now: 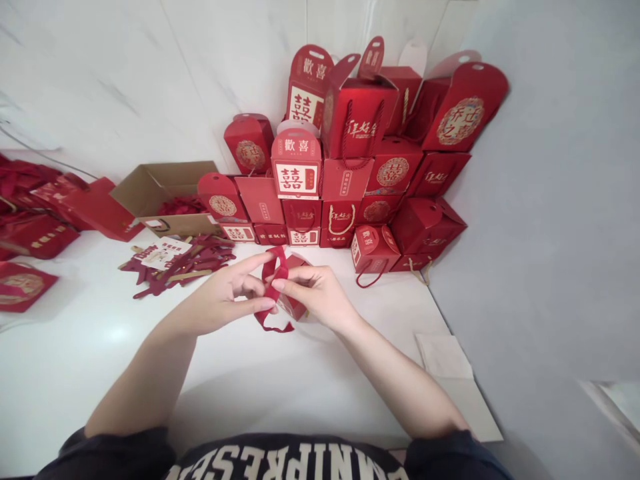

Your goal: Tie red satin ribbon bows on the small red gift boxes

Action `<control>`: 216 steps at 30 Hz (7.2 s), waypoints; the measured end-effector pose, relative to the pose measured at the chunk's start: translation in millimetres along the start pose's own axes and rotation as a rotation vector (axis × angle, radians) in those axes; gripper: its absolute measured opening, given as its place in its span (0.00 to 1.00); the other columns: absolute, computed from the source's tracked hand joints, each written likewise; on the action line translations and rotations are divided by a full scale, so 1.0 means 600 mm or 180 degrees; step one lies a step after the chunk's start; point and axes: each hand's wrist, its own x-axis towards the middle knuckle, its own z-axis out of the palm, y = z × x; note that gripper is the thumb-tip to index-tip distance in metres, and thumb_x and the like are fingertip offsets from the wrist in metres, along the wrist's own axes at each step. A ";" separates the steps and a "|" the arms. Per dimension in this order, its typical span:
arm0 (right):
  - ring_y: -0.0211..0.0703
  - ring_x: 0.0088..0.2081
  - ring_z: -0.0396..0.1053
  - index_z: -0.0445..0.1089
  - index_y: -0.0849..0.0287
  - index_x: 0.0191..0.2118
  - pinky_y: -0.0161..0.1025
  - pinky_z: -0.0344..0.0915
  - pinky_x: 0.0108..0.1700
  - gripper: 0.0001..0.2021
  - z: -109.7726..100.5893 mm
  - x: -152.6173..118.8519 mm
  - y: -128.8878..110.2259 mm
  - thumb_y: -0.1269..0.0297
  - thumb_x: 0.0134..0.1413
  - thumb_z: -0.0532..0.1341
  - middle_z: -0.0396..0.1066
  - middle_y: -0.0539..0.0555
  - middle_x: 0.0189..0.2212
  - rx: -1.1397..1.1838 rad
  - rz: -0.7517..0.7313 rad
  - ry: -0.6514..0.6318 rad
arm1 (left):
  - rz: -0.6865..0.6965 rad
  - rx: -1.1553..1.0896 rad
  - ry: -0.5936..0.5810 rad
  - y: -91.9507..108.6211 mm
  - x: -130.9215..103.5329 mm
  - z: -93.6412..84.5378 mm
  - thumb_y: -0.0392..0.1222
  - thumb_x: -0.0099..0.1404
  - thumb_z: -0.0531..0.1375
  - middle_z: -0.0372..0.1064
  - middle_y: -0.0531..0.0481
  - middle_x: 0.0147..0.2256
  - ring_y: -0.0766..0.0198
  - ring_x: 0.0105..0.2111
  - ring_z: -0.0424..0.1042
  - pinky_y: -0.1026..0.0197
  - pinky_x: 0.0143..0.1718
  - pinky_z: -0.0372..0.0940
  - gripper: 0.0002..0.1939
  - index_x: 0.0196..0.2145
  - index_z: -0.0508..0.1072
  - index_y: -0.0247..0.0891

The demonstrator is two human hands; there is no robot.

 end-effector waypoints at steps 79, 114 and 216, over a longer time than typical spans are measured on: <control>0.41 0.36 0.65 0.70 0.58 0.36 0.37 0.58 0.40 0.13 -0.111 0.002 -0.050 0.55 0.60 0.54 0.72 0.51 0.34 -0.2683 0.0622 -0.1365 | 0.0647 0.2374 -0.0041 -0.038 0.027 0.001 0.39 0.64 0.56 0.57 0.45 0.61 0.52 0.63 0.53 0.41 0.64 0.47 0.19 0.53 0.70 0.46; 0.39 0.34 0.71 0.67 0.59 0.32 0.37 0.64 0.37 0.12 -0.111 0.014 -0.037 0.55 0.58 0.57 0.75 0.54 0.32 -0.1510 0.1142 -0.1393 | 0.0614 0.2489 0.0117 -0.033 0.032 0.015 0.38 0.66 0.51 0.74 0.52 0.40 0.60 0.45 0.70 0.40 0.65 0.35 0.13 0.43 0.73 0.43; 0.33 0.24 0.62 0.63 0.57 0.36 0.31 0.59 0.26 0.05 0.010 0.080 0.026 0.65 0.53 0.59 0.69 0.47 0.25 -0.1080 0.0237 -0.0654 | -0.1260 0.0522 -0.0151 -0.044 0.007 -0.094 0.47 0.58 0.58 0.71 0.50 0.28 0.62 0.31 0.73 0.57 0.40 0.71 0.12 0.36 0.71 0.37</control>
